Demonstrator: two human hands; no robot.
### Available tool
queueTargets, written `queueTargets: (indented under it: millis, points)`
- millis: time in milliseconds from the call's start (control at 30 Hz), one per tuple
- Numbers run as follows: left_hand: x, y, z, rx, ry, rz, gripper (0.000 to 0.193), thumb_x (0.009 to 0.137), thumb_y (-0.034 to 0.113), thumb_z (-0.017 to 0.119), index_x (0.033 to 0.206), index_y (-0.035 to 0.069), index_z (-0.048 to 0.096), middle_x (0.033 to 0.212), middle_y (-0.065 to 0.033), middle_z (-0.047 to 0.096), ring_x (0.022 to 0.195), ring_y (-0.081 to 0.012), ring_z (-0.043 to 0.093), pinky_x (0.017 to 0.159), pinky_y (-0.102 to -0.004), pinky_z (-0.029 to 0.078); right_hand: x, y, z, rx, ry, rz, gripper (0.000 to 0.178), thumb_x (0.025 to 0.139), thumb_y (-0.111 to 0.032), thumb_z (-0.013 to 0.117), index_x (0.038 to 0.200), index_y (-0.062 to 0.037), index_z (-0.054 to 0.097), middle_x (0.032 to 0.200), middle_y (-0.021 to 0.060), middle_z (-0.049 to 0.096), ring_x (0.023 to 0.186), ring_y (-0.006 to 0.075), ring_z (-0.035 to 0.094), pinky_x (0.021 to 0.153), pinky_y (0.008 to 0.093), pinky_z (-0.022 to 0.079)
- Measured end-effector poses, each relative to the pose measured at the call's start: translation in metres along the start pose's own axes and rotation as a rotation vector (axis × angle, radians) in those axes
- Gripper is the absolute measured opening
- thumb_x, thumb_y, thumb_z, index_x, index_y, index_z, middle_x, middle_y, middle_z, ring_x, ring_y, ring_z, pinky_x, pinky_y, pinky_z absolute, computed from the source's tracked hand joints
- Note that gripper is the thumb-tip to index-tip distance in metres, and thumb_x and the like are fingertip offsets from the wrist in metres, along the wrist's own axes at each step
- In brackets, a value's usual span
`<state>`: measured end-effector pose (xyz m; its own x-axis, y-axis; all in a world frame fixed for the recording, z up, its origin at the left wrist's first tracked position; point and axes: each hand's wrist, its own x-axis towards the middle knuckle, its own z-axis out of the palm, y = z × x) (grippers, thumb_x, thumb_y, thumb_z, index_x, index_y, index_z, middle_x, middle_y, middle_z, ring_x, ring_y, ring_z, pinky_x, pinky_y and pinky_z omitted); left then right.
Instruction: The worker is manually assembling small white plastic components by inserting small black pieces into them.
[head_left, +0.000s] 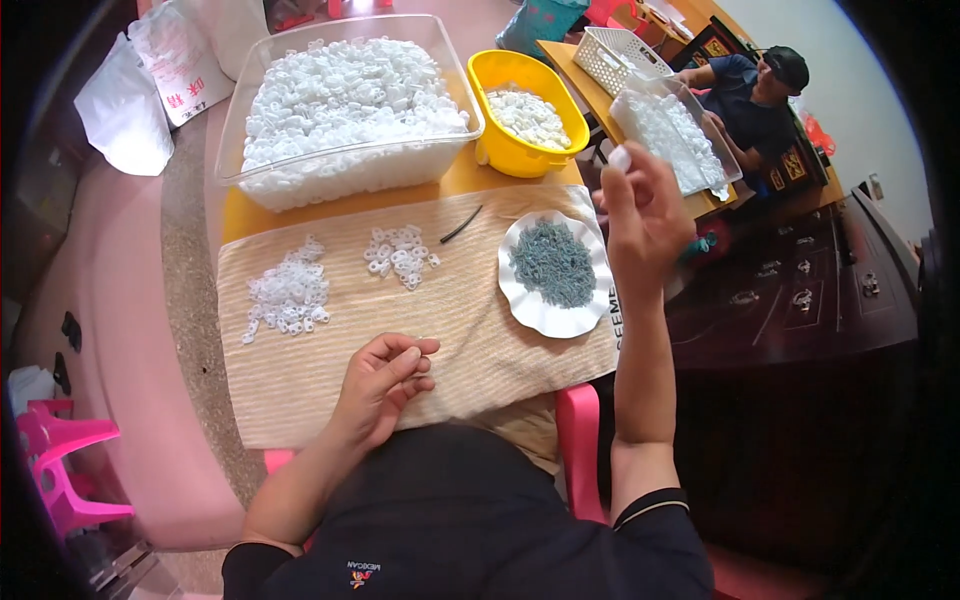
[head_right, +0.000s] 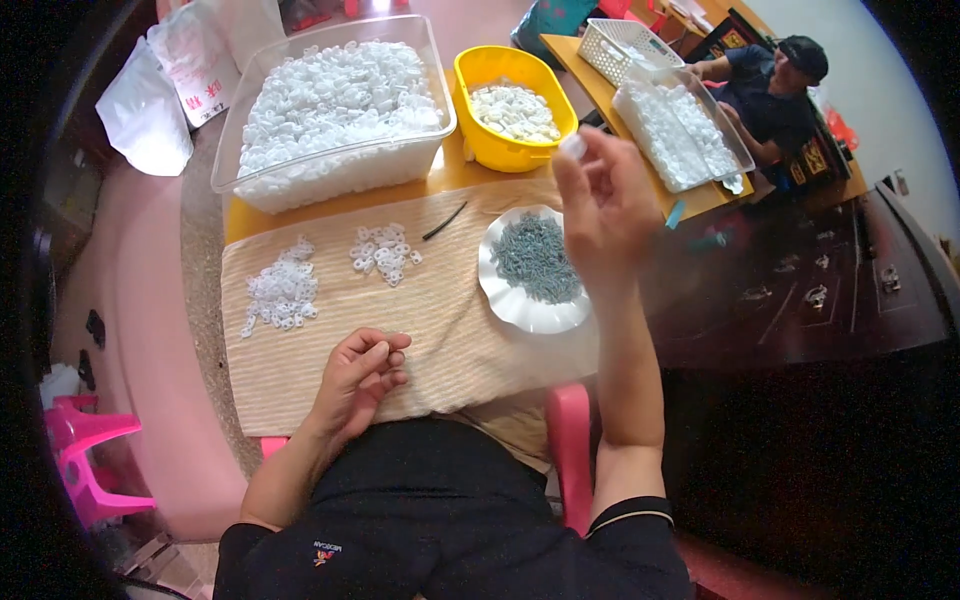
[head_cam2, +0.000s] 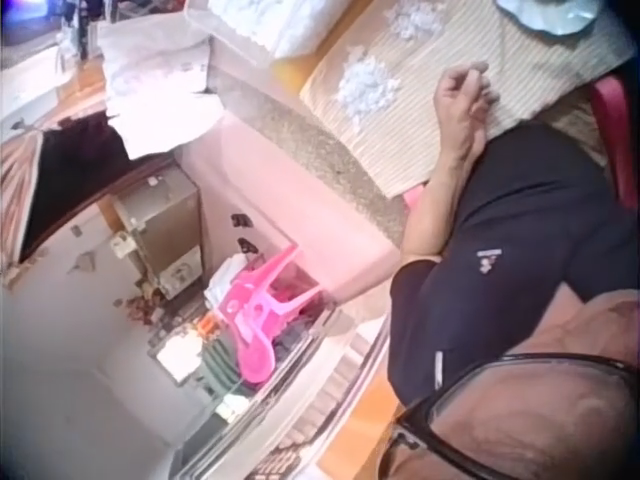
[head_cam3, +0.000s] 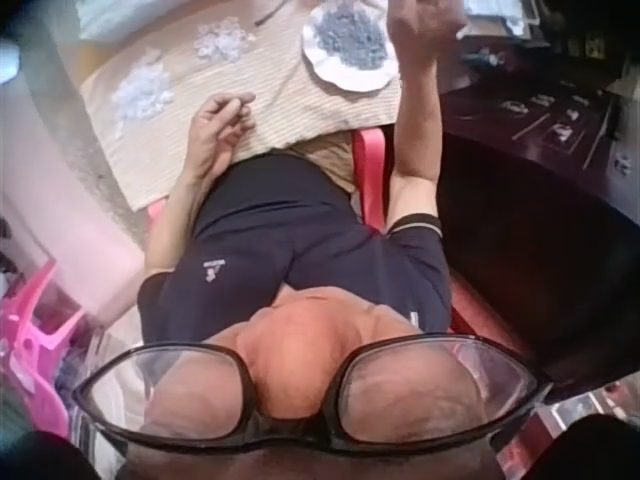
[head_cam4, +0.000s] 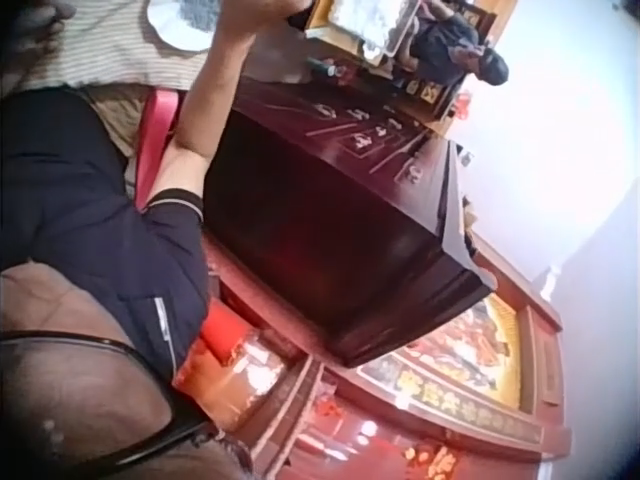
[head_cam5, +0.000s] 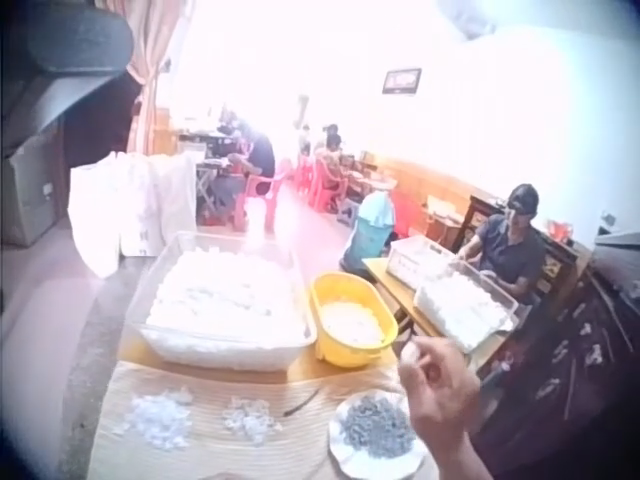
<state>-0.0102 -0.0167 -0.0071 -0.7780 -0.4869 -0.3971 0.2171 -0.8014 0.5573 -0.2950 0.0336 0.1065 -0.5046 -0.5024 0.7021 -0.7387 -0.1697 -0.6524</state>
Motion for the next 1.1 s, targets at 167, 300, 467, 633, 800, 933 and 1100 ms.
queueTargets:
  millis: [167, 300, 467, 633, 800, 933, 1100]
  points:
    - [-0.001, -0.001, -0.004, -0.002, -0.030, 0.027, 0.015, 0.091, 0.012, 0.064, 0.103, 0.004, 0.059, 0.110, -0.0111, 0.064, 0.084, -0.0103, 0.062, 0.076, -0.0271, 0.055, 0.057, 0.070, 0.028, -0.330, -0.029, -0.033, 0.028, 0.081, -0.019, 0.073, 0.098, 0.0025, 0.067, 0.084, 0.0124, 0.066, 0.069, 0.0187, 0.063, 0.063, 0.0294, 0.050]
    - [0.001, 0.001, -0.006, 0.009, -0.038, 0.031, 0.015, 0.091, 0.013, 0.064, 0.102, 0.004, 0.059, 0.110, -0.0109, 0.064, 0.084, -0.0100, 0.062, 0.077, -0.0274, 0.055, 0.055, 0.106, 0.027, -0.325, -0.115, 0.184, 0.031, 0.080, -0.022, 0.072, 0.099, 0.0025, 0.070, 0.086, 0.0157, 0.071, 0.080, 0.0238, 0.069, 0.074, 0.0318, 0.052]
    - [-0.002, 0.004, -0.005, 0.020, -0.034, 0.035, 0.015, 0.090, 0.013, 0.065, 0.101, 0.005, 0.060, 0.111, -0.0105, 0.064, 0.084, -0.0100, 0.062, 0.077, -0.0269, 0.055, 0.022, 0.093, 0.026, -0.225, -0.230, 0.193, 0.025, 0.082, -0.017, 0.071, 0.098, 0.0012, 0.071, 0.080, 0.0114, 0.071, 0.068, 0.0137, 0.065, 0.064, 0.0259, 0.051]
    - [0.001, 0.003, -0.004, 0.055, -0.043, 0.022, 0.014, 0.089, 0.013, 0.065, 0.101, 0.006, 0.061, 0.111, -0.0087, 0.064, 0.083, -0.0096, 0.061, 0.076, -0.0265, 0.054, -0.012, 0.076, 0.026, -0.216, -0.384, 0.139, 0.016, 0.086, -0.009, 0.069, 0.098, 0.0014, 0.069, 0.074, 0.0007, 0.064, 0.062, 0.0055, 0.055, 0.056, 0.0203, 0.046]
    - [0.000, 0.001, -0.005, 0.079, -0.049, 0.041, 0.014, 0.090, 0.014, 0.065, 0.101, 0.006, 0.061, 0.111, -0.0081, 0.064, 0.082, -0.0092, 0.060, 0.076, -0.0262, 0.054, -0.040, 0.045, 0.052, -0.168, -0.649, 0.012, 0.017, 0.081, -0.006, 0.071, 0.096, 0.0011, 0.068, 0.081, 0.0095, 0.066, 0.068, 0.0146, 0.061, 0.062, 0.0263, 0.049]
    - [-0.003, 0.001, -0.006, 0.094, -0.045, 0.053, 0.014, 0.090, 0.014, 0.066, 0.100, 0.006, 0.061, 0.109, -0.0074, 0.064, 0.083, -0.0090, 0.060, 0.076, -0.0261, 0.054, -0.056, 0.028, 0.075, -0.285, -0.843, -0.051, 0.024, 0.080, -0.013, 0.071, 0.099, 0.0001, 0.067, 0.086, 0.0148, 0.066, 0.074, 0.0274, 0.064, 0.069, 0.0355, 0.051]
    - [-0.004, 0.003, -0.007, 0.116, -0.026, 0.044, 0.013, 0.090, 0.014, 0.064, 0.100, 0.006, 0.060, 0.108, -0.0075, 0.065, 0.083, -0.0085, 0.060, 0.076, -0.0257, 0.054, -0.069, 0.031, 0.089, -0.468, -0.986, -0.117, 0.022, 0.083, -0.019, 0.063, 0.097, -0.0030, 0.067, 0.096, 0.0153, 0.065, 0.089, 0.0347, 0.062, 0.080, 0.0420, 0.048]
